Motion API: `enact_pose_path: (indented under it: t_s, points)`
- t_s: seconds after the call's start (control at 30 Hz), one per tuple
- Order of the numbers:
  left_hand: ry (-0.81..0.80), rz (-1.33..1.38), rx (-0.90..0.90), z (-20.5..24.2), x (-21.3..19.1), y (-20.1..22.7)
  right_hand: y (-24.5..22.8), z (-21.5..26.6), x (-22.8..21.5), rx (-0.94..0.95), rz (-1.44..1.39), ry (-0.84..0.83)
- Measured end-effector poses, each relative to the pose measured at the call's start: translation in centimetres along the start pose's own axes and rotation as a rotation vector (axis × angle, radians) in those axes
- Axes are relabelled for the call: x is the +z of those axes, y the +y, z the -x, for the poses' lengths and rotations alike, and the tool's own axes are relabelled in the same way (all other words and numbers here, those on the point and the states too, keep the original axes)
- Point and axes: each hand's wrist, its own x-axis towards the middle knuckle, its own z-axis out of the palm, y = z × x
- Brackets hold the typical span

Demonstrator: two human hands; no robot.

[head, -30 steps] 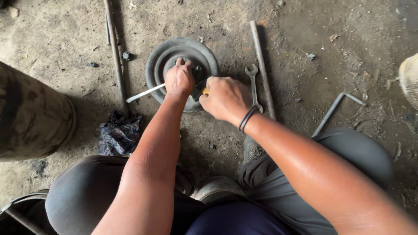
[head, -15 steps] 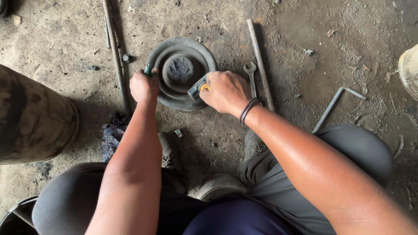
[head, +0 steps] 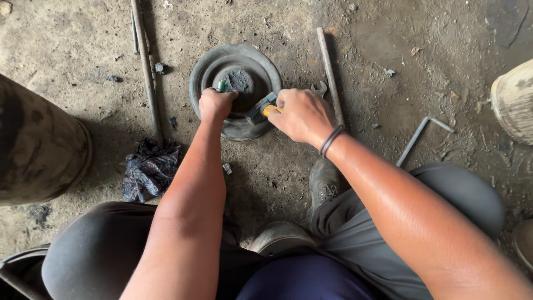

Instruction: The person sits on the ground and uses a hammer to repeatedly strike a metal rod inserted into a circular metal component. They adjust the rod and component with their hands and a wrench during the process.

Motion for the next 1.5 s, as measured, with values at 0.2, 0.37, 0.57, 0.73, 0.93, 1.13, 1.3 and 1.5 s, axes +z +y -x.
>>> enact_pose_path:
  t_s: [0.2, 0.37, 0.57, 0.73, 0.93, 1.13, 1.3, 1.5]
  points:
    - [-0.007, 0.170, 0.052, -0.3, -0.5, -0.9, -0.2, -0.6, -0.6, 0.006, -0.011, -0.039]
    - [-0.103, 0.532, 0.372, 2.3, -3.7, 4.5, -0.3, -1.4, -1.1, 0.006, -0.008, -0.086]
    - [-0.085, 0.511, 1.007, 9.3, -8.2, 13.5, 0.4, -1.9, -1.0, -0.120, 0.078, -0.051]
    - [-0.079, 0.446, 1.174, 11.6, -6.8, 15.3, 0.4, -1.6, -0.7, -0.096, 0.139, -0.088]
    - [-0.201, 0.307, 1.027, 10.6, -3.8, 13.3, 1.8, -1.2, 1.0, -0.148, 0.096, 0.009]
    - [-0.133, 0.204, 1.076, 12.3, -1.1, 13.2, 5.1, -2.0, 4.3, -0.068, 0.288, -0.442]
    - [-0.238, -0.029, 0.994, 15.1, 0.6, 11.7, 11.2, -0.7, 13.6, -0.142, 0.173, -0.117]
    - [-0.154, -0.093, 1.133, 15.5, 1.0, 8.2, 14.9, -3.2, 17.8, 0.074, 0.192, -0.129]
